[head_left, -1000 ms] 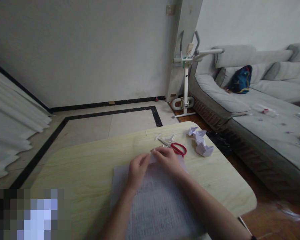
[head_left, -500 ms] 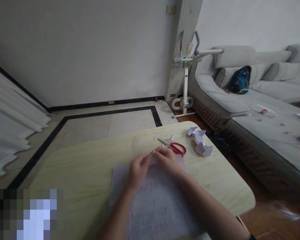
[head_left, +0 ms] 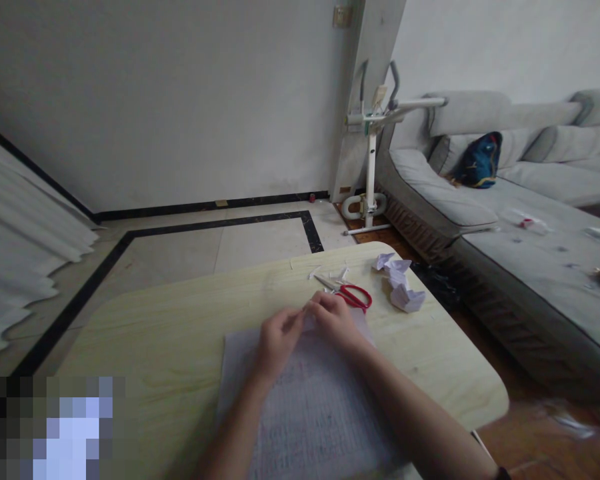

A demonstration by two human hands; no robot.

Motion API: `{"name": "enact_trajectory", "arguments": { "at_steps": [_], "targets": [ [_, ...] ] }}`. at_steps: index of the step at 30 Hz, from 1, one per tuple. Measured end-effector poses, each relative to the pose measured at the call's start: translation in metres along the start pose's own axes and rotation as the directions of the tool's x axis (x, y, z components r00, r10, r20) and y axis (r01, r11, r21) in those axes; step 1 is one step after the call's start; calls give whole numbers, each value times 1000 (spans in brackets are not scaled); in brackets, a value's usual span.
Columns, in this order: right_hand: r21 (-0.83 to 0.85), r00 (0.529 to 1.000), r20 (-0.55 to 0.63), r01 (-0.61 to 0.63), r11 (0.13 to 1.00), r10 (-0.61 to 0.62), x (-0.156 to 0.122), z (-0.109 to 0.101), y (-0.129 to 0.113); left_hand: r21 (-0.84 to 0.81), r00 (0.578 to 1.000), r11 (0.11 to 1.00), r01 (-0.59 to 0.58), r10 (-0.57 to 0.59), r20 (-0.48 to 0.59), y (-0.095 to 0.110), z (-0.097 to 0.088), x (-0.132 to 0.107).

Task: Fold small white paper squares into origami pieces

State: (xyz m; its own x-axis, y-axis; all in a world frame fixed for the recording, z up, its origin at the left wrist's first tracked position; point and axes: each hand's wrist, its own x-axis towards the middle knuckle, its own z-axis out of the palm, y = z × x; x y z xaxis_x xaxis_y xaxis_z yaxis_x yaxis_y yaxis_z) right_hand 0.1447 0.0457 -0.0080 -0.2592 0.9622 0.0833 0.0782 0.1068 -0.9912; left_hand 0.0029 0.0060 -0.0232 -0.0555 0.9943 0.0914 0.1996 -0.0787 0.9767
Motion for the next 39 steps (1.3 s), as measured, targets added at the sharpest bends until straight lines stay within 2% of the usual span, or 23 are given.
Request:
{"name": "enact_trajectory", "arguments": {
  "at_steps": [5, 10, 17, 29, 34, 39],
  "targets": [
    [44, 1000, 9, -11, 999, 10, 0, -2, -2, 19, 1000, 1000, -9, 9, 6, 2, 1, -1],
    [42, 999, 46, 0, 999, -2, 1, -3, 1, -6, 999, 1000, -14, 14, -48, 0, 0, 0],
    [29, 999, 25, 22, 999, -22, 2, -2, 6, 16, 996, 1000, -18, 19, -88, 1, 0, 1],
    [1, 999, 3, -40, 999, 40, 2, -1, 2, 180, 989, 978, -105, 122, -85, 1, 0, -2],
    [23, 999, 2, -48, 999, 48, 2, -1, 2, 137, 990, 987, -80, 95, -104, 0, 0, -1],
    [21, 1000, -14, 2, 1000, -2, 3, 0, 4, 111, 994, 993, -47, 58, -96, -5, 0, 0]
  ]
}}
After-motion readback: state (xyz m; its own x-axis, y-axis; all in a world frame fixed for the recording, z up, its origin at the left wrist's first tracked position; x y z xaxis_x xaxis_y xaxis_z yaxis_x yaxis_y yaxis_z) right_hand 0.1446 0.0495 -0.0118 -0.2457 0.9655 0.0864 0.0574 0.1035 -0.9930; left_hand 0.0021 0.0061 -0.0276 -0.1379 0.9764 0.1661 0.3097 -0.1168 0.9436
